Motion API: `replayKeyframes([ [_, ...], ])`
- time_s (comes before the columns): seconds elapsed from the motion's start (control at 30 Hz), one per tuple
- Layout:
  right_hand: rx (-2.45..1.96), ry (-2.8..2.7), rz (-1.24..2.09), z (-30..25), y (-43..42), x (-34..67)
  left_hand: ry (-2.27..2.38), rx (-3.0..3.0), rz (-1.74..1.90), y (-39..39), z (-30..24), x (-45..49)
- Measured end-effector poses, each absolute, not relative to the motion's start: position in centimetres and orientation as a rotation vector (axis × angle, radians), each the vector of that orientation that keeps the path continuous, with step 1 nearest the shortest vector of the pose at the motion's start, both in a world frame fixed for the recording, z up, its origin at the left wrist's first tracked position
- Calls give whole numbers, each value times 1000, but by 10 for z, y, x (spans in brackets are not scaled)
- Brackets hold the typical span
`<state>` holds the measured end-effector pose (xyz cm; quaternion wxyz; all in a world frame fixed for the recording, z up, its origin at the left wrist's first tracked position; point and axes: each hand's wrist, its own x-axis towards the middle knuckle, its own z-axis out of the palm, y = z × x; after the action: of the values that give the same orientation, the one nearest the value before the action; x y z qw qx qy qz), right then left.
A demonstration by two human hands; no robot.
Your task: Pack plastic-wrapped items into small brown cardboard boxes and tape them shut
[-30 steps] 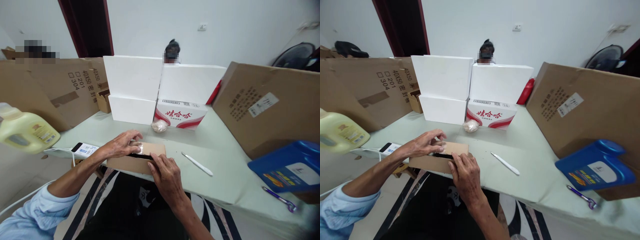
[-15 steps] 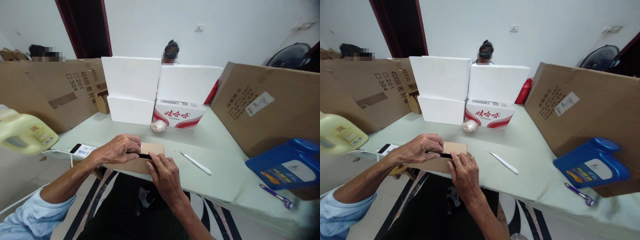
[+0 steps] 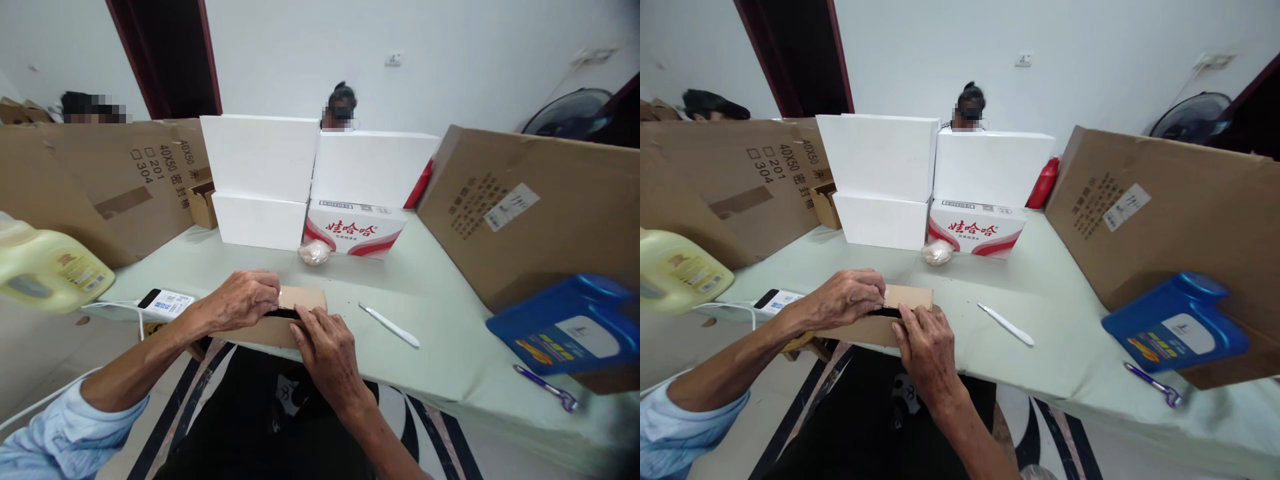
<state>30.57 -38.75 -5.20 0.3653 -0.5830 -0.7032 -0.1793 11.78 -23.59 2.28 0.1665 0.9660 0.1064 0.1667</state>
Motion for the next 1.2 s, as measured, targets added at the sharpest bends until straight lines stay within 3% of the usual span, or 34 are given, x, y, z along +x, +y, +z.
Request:
replayKeyframes([
  [0.63,-1437,-1805,-465,-61,-398,297,651,1863,499,-194,33,122],
  [0.9,-1412,-1786,-487,-63,-399,296,641,1993,661,-145,43,144],
  [1.2,-1433,-1770,-455,-64,-399,295,605,2352,634,-70,10,261],
])
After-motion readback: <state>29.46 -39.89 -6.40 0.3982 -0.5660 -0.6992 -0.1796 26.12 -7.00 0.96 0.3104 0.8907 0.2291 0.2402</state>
